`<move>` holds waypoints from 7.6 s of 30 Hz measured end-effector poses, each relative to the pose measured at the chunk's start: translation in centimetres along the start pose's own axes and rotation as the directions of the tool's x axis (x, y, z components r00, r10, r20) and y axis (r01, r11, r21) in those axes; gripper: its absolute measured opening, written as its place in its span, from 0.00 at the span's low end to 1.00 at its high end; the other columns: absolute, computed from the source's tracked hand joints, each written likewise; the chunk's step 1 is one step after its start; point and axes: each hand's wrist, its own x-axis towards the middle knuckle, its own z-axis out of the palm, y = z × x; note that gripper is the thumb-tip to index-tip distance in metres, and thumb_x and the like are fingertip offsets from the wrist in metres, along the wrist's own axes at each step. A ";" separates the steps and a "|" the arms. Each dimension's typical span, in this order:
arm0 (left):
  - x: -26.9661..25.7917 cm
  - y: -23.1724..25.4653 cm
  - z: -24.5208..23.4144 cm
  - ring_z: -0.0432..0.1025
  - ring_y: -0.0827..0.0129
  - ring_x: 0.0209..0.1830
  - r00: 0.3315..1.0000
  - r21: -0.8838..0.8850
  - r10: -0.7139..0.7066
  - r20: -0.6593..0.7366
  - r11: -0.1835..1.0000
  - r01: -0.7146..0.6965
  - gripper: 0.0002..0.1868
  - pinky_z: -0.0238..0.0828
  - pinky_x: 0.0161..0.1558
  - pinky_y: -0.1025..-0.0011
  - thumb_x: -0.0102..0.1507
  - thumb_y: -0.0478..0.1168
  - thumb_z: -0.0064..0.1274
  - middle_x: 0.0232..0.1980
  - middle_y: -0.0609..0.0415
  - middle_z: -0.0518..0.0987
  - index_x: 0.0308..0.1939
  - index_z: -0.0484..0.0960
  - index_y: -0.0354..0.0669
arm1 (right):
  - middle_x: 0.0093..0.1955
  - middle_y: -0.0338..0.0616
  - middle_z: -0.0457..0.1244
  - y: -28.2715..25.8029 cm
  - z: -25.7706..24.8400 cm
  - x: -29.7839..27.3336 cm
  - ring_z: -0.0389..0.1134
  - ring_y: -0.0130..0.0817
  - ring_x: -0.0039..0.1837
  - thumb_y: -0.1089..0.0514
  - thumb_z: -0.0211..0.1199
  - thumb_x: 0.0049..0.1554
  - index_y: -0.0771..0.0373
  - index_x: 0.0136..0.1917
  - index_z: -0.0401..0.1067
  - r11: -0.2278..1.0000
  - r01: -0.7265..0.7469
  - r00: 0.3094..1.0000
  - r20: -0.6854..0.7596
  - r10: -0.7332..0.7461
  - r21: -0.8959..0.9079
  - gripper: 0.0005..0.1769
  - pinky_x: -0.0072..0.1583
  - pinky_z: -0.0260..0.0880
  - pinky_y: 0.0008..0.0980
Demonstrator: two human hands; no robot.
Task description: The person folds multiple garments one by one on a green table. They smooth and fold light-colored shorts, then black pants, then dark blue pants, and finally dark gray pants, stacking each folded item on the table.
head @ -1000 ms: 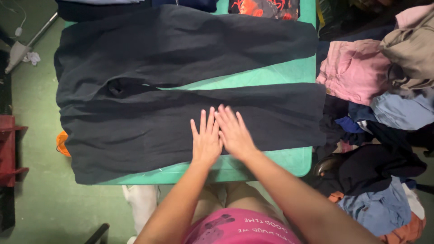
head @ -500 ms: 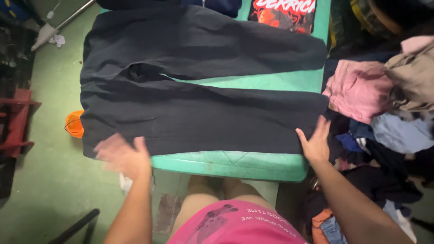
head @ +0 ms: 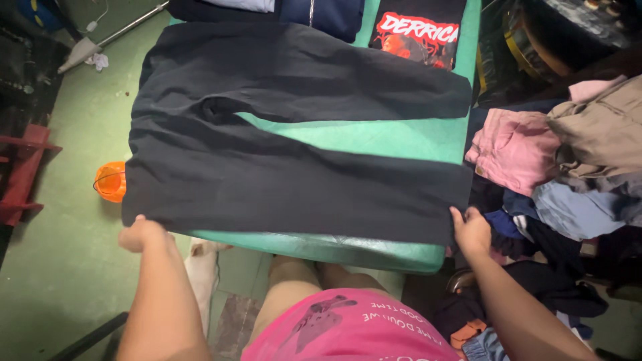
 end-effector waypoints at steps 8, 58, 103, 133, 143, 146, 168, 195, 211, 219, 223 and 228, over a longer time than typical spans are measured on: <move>1.0 0.0 -1.4 0.76 0.50 0.54 0.964 0.407 0.265 0.001 0.881 -0.243 0.19 0.75 0.53 0.58 0.62 0.28 0.39 0.58 0.37 0.74 0.58 0.68 0.26 | 0.55 0.61 0.64 -3.2 -1.9 -3.4 0.66 0.59 0.57 0.48 0.72 0.53 0.64 0.51 0.72 0.995 -0.018 0.981 -0.196 -0.001 -0.095 0.21 0.55 0.65 0.53; -12.4 5.3 18.8 0.69 0.60 0.43 -0.372 -0.133 0.357 0.857 -0.543 -0.829 0.07 0.67 0.44 0.63 0.66 0.41 0.54 0.44 0.53 0.73 0.43 0.75 0.45 | 0.61 0.55 0.60 -32.0 3.2 -4.4 0.68 0.60 0.47 0.53 0.64 0.60 0.64 0.58 0.65 0.944 0.312 0.943 -0.153 -0.295 0.105 0.18 0.47 0.67 0.55; -19.0 3.0 18.8 0.74 0.56 0.45 -0.520 -0.529 -0.099 0.848 -0.109 -0.841 0.12 0.66 0.47 0.57 0.53 0.40 0.65 0.40 0.55 0.80 0.38 0.82 0.45 | 0.46 0.42 0.59 -33.9 3.2 -14.2 0.62 0.43 0.51 0.46 0.71 0.51 0.58 0.42 0.70 0.602 0.783 0.581 0.162 -0.797 0.154 0.17 0.52 0.63 0.41; -23.2 -1.9 17.9 0.76 0.52 0.42 -0.293 -0.274 0.099 0.951 -0.169 -0.947 0.06 0.67 0.47 0.53 0.62 0.40 0.55 0.38 0.48 0.81 0.36 0.81 0.42 | 0.41 0.44 0.68 -32.1 4.1 -16.0 0.71 0.43 0.46 0.55 0.73 0.49 0.59 0.39 0.75 0.743 0.447 0.461 0.584 -0.668 0.498 0.09 0.49 0.70 0.41; -25.4 -1.5 16.9 0.74 0.55 0.42 -0.358 -0.362 0.086 0.930 0.024 -0.932 0.12 0.62 0.50 0.57 0.55 0.45 0.67 0.36 0.51 0.80 0.34 0.82 0.43 | 0.60 0.50 0.64 -25.9 -0.1 -3.0 0.68 0.54 0.58 0.58 0.65 0.56 0.60 0.57 0.72 0.843 0.535 0.837 -0.166 -0.521 0.057 0.16 0.55 0.69 0.47; -25.4 -2.0 17.1 0.74 0.56 0.42 -0.354 -0.361 0.096 0.930 0.060 -0.931 0.11 0.62 0.51 0.57 0.57 0.43 0.66 0.36 0.52 0.80 0.35 0.81 0.43 | 0.58 0.48 0.63 -24.4 -0.8 0.6 0.69 0.52 0.56 0.54 0.67 0.55 0.56 0.55 0.72 0.908 0.411 0.901 0.189 -0.390 -0.085 0.15 0.54 0.69 0.49; -12.3 1.0 -1.0 0.67 0.46 0.60 0.192 0.320 0.676 0.711 -0.068 -0.945 0.22 0.60 0.57 0.50 0.62 0.44 0.65 0.58 0.44 0.74 0.56 0.79 0.40 | 0.57 0.50 0.69 -2.0 -0.8 -4.8 0.64 0.52 0.65 0.43 0.73 0.55 0.61 0.58 0.74 0.986 -0.164 0.983 -0.089 0.162 -0.015 0.26 0.65 0.61 0.55; 1.7 -1.5 -2.0 0.74 0.48 0.58 0.766 -0.086 -0.475 0.433 0.824 0.560 0.23 0.75 0.56 0.42 0.69 0.40 0.25 0.64 0.40 0.74 0.63 0.68 0.35 | 0.48 0.51 0.69 6.3 -0.3 -3.8 0.74 0.47 0.52 0.58 0.59 0.63 0.67 0.49 0.72 0.241 -0.496 0.862 0.507 0.015 0.835 0.09 0.55 0.76 0.38; -19.8 0.5 -1.1 0.47 0.41 0.84 -0.133 -0.105 0.306 0.942 -0.106 -0.989 0.46 0.45 0.75 0.38 0.56 0.50 0.68 0.84 0.42 0.52 0.76 0.64 0.49 | 0.80 0.62 0.49 -17.6 -0.2 -13.6 0.49 0.62 0.80 0.49 0.69 0.51 0.63 0.75 0.59 0.736 0.676 0.734 -0.111 -0.670 0.022 0.43 0.76 0.51 0.55; -25.3 2.9 0.9 0.17 0.43 0.84 0.314 0.136 -0.529 0.788 -0.349 -0.927 0.82 0.41 0.67 0.22 0.43 0.58 0.78 0.84 0.51 0.14 0.81 0.25 0.73 | 0.87 0.46 0.19 -22.4 -1.3 -14.6 0.19 0.58 0.86 0.33 0.68 0.53 0.38 0.84 0.31 0.714 0.658 0.650 0.658 -0.380 -0.238 0.61 0.74 0.37 0.76; -25.2 2.7 1.3 0.16 0.42 0.84 0.342 0.122 -0.548 0.763 -0.397 -0.910 0.84 0.44 0.67 0.22 0.42 0.56 0.80 0.83 0.52 0.11 0.81 0.22 0.74 | 0.88 0.39 0.20 -20.8 -1.1 -13.2 0.19 0.57 0.86 0.27 0.59 0.56 0.32 0.83 0.31 0.726 0.635 0.682 0.634 -0.364 -0.265 0.54 0.73 0.38 0.79; -23.5 1.3 2.1 0.16 0.42 0.83 0.332 0.255 -0.448 0.830 -0.224 -0.941 0.75 0.40 0.65 0.16 0.47 0.67 0.75 0.83 0.57 0.15 0.79 0.28 0.77 | 0.88 0.36 0.19 -15.6 -0.8 -9.3 0.19 0.56 0.86 0.22 0.50 0.56 0.30 0.83 0.31 0.789 0.523 0.799 0.506 -0.324 -0.322 0.51 0.71 0.37 0.81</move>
